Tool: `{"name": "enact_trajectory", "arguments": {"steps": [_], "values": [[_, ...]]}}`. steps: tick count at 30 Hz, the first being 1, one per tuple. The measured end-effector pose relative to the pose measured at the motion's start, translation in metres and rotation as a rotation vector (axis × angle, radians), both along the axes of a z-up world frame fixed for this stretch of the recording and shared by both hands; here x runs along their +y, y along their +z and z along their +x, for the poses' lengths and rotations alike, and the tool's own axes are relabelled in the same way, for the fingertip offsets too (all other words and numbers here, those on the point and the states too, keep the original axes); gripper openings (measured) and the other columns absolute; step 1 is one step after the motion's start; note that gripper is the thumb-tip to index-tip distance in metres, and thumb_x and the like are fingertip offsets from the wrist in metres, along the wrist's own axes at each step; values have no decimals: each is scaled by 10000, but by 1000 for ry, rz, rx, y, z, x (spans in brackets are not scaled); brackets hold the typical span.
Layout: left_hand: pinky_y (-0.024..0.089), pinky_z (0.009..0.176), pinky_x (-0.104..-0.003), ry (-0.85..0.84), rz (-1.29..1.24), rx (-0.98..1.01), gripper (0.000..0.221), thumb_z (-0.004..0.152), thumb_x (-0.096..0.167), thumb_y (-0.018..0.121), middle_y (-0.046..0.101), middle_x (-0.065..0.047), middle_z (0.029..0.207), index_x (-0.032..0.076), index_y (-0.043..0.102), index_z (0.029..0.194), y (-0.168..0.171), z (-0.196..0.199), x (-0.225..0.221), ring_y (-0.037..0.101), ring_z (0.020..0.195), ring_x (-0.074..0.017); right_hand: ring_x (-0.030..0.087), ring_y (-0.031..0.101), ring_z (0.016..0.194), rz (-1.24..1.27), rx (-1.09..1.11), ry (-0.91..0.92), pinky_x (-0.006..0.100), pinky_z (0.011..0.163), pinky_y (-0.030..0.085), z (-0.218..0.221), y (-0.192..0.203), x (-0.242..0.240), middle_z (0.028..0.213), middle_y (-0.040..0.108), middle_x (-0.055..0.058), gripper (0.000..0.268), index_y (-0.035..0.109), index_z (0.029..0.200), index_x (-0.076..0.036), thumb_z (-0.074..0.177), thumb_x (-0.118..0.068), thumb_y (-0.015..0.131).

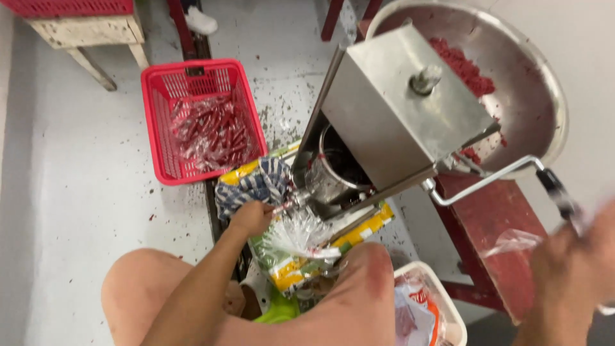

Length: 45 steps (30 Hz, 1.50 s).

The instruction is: Filling sausage casings with meat mixture using a manual crank-operated stuffer

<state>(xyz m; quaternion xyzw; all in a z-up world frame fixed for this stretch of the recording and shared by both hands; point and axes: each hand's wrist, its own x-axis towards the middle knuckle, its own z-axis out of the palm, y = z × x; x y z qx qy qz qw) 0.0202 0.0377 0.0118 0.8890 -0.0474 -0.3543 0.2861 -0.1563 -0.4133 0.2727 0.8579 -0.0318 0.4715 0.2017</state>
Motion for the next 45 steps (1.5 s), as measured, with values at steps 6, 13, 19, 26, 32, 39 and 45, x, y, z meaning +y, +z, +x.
{"name": "enact_trajectory", "arguments": {"steps": [6,13,19,26,32,39,45], "values": [[529,880,-425,31,-83,10,335,992,264,605,753,-74,1233,141,758,1264,-7,21,6,699,1046,-278,325,671,715,711,667,-623,459,614,580,43,-63,23,867,644,153,322,644,1008,-32,1206,-234,491],[516,963,-384,-16,-56,69,344,938,248,678,738,-35,1292,191,752,1270,13,19,21,682,1119,-254,386,604,671,1002,727,-418,493,590,483,10,-104,91,773,638,228,632,656,1046,25,1173,-399,206],[502,939,-363,-33,-46,45,335,916,306,701,753,-40,1245,190,786,1218,-18,14,39,676,1115,-245,505,653,973,1192,837,-515,561,883,474,-11,-104,134,937,729,301,674,741,1047,-34,1101,-431,199],[490,887,-386,-62,-70,87,298,959,274,669,778,-60,1135,138,794,1193,-2,4,58,685,1019,-242,535,605,1104,1232,857,-517,566,978,421,-23,-104,159,1097,730,291,622,763,1064,-76,1081,-415,242],[552,761,-318,79,-185,238,306,1011,180,609,798,-74,948,26,746,1237,-16,-5,67,733,703,-162,538,621,1084,1210,773,-457,562,975,436,-28,-123,153,1069,730,308,594,776,1103,-101,1080,-428,280],[506,819,-401,-128,-3,23,281,950,234,579,789,-73,903,121,835,969,-25,-13,94,690,853,-251,239,557,723,1394,530,-309,433,628,488,-13,-144,113,786,597,110,541,653,917,-68,1186,-441,367],[660,933,-326,49,95,60,216,1001,61,570,774,-136,1127,59,768,1086,107,0,99,763,1009,-218,269,597,899,1399,55,-268,433,768,448,-27,-126,100,1051,673,150,324,652,1351,-25,1158,-232,496]]}}
